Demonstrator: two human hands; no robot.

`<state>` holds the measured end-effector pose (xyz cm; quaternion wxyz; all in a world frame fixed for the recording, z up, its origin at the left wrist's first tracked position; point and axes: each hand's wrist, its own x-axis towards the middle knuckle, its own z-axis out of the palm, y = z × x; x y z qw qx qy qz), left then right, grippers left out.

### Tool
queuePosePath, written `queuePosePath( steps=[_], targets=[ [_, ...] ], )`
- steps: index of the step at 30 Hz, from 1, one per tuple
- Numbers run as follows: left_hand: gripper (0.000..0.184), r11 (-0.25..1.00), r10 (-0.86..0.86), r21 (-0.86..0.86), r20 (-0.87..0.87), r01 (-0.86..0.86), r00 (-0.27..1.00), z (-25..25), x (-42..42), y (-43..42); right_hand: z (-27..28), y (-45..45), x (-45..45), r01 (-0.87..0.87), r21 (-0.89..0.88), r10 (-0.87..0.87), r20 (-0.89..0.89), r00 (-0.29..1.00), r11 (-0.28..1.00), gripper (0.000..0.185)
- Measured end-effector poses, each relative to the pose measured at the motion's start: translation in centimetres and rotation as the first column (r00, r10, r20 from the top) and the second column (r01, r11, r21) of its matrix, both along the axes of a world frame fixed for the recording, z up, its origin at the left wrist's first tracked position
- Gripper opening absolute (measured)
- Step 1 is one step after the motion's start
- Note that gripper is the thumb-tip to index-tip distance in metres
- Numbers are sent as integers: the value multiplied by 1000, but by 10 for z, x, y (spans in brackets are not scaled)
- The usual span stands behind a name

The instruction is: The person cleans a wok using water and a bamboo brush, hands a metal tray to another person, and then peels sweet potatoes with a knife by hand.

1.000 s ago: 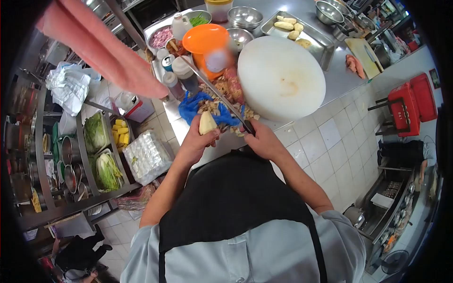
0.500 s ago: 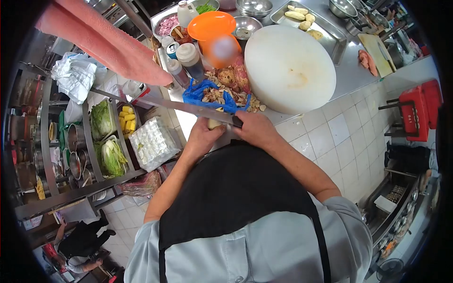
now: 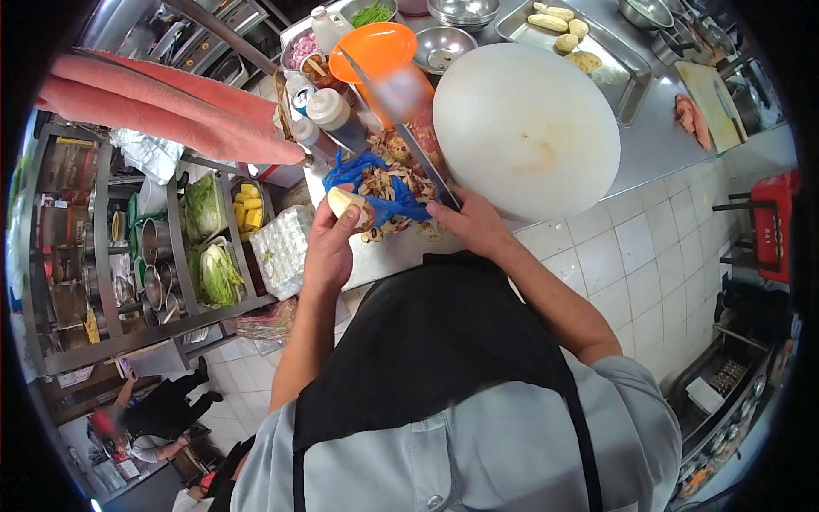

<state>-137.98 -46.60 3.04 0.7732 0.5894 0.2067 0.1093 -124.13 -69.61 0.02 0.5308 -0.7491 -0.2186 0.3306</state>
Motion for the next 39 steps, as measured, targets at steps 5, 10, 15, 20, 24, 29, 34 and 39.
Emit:
queuePosePath(
  steps=[5,10,15,20,24,29,34,39],
  targets=[
    [18,881,187,-433,-53,-191,981,-19,-9,-28,12,17,-3,-24,112,57,-304,951,993,44],
    [30,854,-64,-520,-161,-29,985,-12,-13,-43,7,24,1,-146,113,142,45,989,983,50],
    [37,603,-191,-793,-46,81,981,-21,-5,-30,15,18,4,-265,6,257,225,940,964,55],
    [44,604,99,-738,-305,-300,947,-19,16,-38,21,16,-27,-229,-153,271,375,887,961,59],
    [46,523,136,-797,-271,-301,953,-18,18,-42,27,20,-30,-255,-258,350,457,818,932,66],
    [44,579,90,-780,-225,-235,970,-19,16,-40,22,28,-34,-269,-304,389,471,792,914,70],
    [44,602,82,-759,-250,-248,965,-31,16,-33,25,32,-38,-263,-281,375,502,779,923,67],
    [44,692,-17,-701,-253,-171,967,-12,4,-30,-6,35,-5,-65,-250,107,155,982,966,68]
  ],
)
